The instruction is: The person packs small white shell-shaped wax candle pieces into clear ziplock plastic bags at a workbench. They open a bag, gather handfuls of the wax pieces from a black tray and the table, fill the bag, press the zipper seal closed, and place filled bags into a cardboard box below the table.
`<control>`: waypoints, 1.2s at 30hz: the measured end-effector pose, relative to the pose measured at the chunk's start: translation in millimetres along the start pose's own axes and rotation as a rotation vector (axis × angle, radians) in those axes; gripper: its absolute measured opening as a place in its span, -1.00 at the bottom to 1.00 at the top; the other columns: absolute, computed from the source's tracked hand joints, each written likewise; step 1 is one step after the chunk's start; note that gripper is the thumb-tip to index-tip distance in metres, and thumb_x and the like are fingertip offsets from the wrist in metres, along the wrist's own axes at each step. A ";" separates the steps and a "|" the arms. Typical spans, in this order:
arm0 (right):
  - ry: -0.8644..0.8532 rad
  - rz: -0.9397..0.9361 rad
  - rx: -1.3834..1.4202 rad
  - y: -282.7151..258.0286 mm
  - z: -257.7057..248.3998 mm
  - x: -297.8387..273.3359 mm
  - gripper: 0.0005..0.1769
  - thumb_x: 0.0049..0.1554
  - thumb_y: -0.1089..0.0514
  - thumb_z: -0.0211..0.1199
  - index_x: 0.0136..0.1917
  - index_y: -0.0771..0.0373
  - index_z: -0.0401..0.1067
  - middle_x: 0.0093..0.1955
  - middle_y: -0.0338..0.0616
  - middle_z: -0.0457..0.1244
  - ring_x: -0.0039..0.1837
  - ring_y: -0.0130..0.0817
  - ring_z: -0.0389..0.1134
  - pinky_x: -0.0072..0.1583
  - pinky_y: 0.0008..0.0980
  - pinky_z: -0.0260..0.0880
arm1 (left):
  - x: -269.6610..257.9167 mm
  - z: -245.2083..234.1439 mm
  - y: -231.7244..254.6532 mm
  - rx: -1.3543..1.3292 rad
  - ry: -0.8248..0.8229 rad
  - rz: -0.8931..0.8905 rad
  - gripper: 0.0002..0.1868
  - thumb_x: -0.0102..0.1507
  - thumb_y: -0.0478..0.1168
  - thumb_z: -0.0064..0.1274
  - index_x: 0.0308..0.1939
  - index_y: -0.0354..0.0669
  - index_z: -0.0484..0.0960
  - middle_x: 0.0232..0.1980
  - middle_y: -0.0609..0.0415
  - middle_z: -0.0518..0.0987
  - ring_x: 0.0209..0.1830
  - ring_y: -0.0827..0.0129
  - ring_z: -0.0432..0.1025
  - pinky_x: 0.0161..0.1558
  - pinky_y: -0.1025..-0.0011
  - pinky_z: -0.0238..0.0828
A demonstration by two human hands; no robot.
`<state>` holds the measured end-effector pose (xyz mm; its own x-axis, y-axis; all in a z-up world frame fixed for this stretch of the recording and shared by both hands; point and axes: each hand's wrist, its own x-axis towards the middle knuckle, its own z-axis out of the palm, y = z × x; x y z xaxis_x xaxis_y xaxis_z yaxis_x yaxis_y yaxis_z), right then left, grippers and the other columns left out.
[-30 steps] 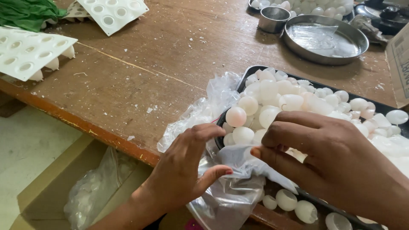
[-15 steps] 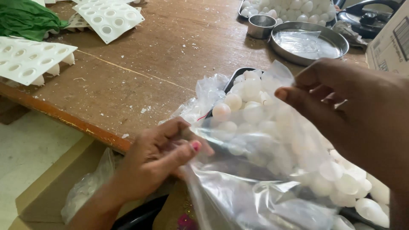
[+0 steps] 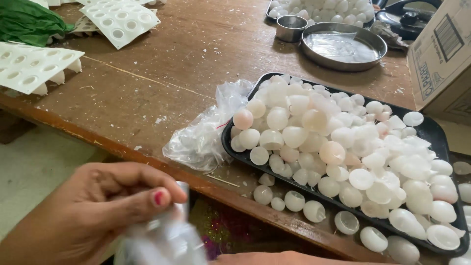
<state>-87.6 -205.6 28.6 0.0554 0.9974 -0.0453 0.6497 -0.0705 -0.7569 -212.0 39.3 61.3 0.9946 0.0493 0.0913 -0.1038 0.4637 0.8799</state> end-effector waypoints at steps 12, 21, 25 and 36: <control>-0.039 0.658 -0.523 25.0 -170.3 -15.5 -0.62 0.18 -0.06 0.22 0.26 -0.17 0.56 0.01 -0.38 0.48 0.03 -0.42 0.51 0.09 -0.35 0.61 | 68.9 19.7 -49.4 0.273 0.204 -0.272 -0.35 0.04 -0.43 0.26 0.25 -0.33 0.53 0.07 -0.09 0.75 -0.07 0.44 0.71 -0.09 0.48 0.67; 0.485 0.307 -0.634 48.7 -128.4 -48.2 -0.55 0.12 -0.22 0.30 0.19 -0.01 0.60 0.13 -0.25 0.47 0.03 -0.33 0.50 -0.08 -0.30 0.58 | 137.1 22.4 -59.1 1.408 0.284 -0.004 -0.75 0.14 0.05 0.33 -0.21 0.09 0.86 -0.27 0.07 0.64 -0.40 0.49 0.48 -0.31 0.45 0.43; 0.638 0.375 -0.569 58.5 -118.9 -35.9 -0.62 0.09 -0.12 0.35 0.08 0.11 0.63 0.01 -0.21 0.48 -0.11 -0.29 0.49 -0.09 -0.29 0.53 | 160.8 20.2 -60.6 1.231 0.165 0.273 -0.75 0.20 -0.01 0.27 -0.15 -0.02 0.81 -0.16 0.15 0.57 -0.38 0.42 0.45 -0.34 0.41 0.47; 1.097 0.578 -0.300 77.5 -94.9 -30.5 -0.79 0.02 0.06 0.41 -0.10 0.19 0.65 -0.22 -0.23 0.45 -0.27 -0.45 0.41 -0.23 -0.41 0.40 | 153.4 84.2 -116.9 1.419 0.297 1.019 -0.86 0.32 -0.32 0.26 -0.09 -0.28 0.64 -0.16 -0.02 0.56 -0.24 0.27 0.45 -0.22 0.38 0.42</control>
<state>33.1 -242.7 33.2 0.8878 0.2976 0.3510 0.4588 -0.6320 -0.6246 -47.3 -81.8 11.6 0.4913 0.0207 0.8707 -0.3821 -0.8932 0.2369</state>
